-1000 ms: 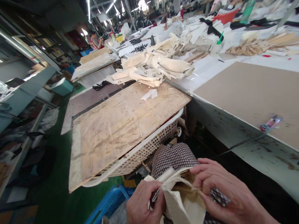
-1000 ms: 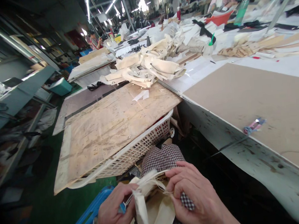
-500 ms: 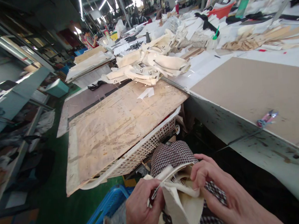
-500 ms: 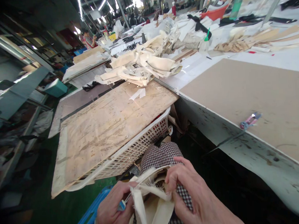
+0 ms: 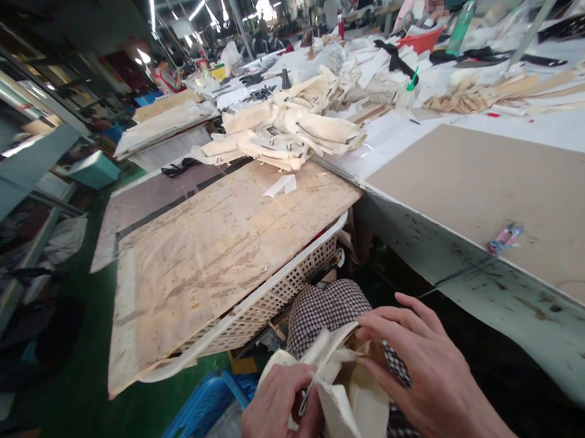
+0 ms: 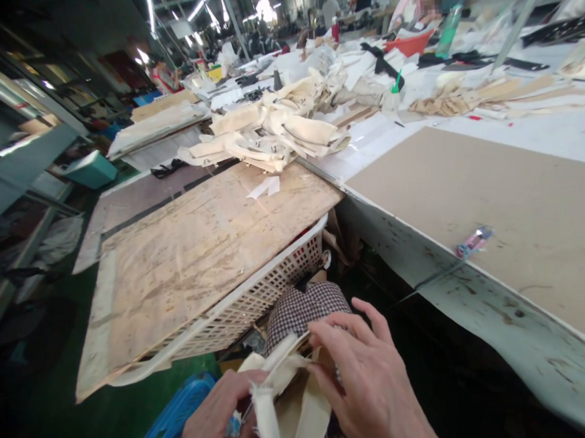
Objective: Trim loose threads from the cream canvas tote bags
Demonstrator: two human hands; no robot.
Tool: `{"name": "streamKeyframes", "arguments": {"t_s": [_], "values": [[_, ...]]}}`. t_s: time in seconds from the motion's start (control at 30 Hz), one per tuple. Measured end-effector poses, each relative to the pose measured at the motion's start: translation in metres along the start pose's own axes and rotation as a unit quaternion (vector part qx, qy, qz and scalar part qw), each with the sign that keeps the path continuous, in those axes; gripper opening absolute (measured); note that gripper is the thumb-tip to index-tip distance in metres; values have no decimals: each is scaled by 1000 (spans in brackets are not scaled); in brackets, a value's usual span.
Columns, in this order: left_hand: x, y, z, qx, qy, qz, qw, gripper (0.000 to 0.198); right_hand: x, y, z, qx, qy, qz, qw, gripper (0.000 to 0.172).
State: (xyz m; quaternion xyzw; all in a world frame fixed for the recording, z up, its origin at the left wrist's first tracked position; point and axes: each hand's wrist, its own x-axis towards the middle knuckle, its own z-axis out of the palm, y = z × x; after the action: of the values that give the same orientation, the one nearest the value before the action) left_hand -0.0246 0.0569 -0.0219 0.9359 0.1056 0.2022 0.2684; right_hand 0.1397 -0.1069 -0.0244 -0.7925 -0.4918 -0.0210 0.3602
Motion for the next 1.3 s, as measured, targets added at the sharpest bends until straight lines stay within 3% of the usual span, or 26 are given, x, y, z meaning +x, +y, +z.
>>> {"name": "streamKeyframes", "arguments": {"t_s": [0.13, 0.47, 0.67, 0.8, 0.93, 1.1, 1.3], "values": [[-2, 0, 0, 3, 5, 6, 1000, 15, 5, 3, -3, -31, 6, -20, 999, 19], [-1, -4, 0, 1, 1, 2, 1000, 12, 9, 3, -5, 5, -9, 5, 1000, 10], [1, -4, 0, -13, -7, 12, 1000, 12, 13, -5, 7, 43, 79, 19, 996, 14], [-3, -6, 0, -6, -8, 4, 1000, 11, 15, -6, 12, 66, 86, -18, 994, 11], [-3, -7, -1, -11, -11, 10, 1000, 10, 13, -5, 14, 85, 73, -21, 993, 9], [-4, -8, 1, -30, -23, -2, 999, 10, 10, -1, 16, 74, 57, 48, 994, 14], [-3, -6, 3, -86, -59, -47, 993, 14, 19, 7, 7, 201, -52, 31, 978, 12]]}}
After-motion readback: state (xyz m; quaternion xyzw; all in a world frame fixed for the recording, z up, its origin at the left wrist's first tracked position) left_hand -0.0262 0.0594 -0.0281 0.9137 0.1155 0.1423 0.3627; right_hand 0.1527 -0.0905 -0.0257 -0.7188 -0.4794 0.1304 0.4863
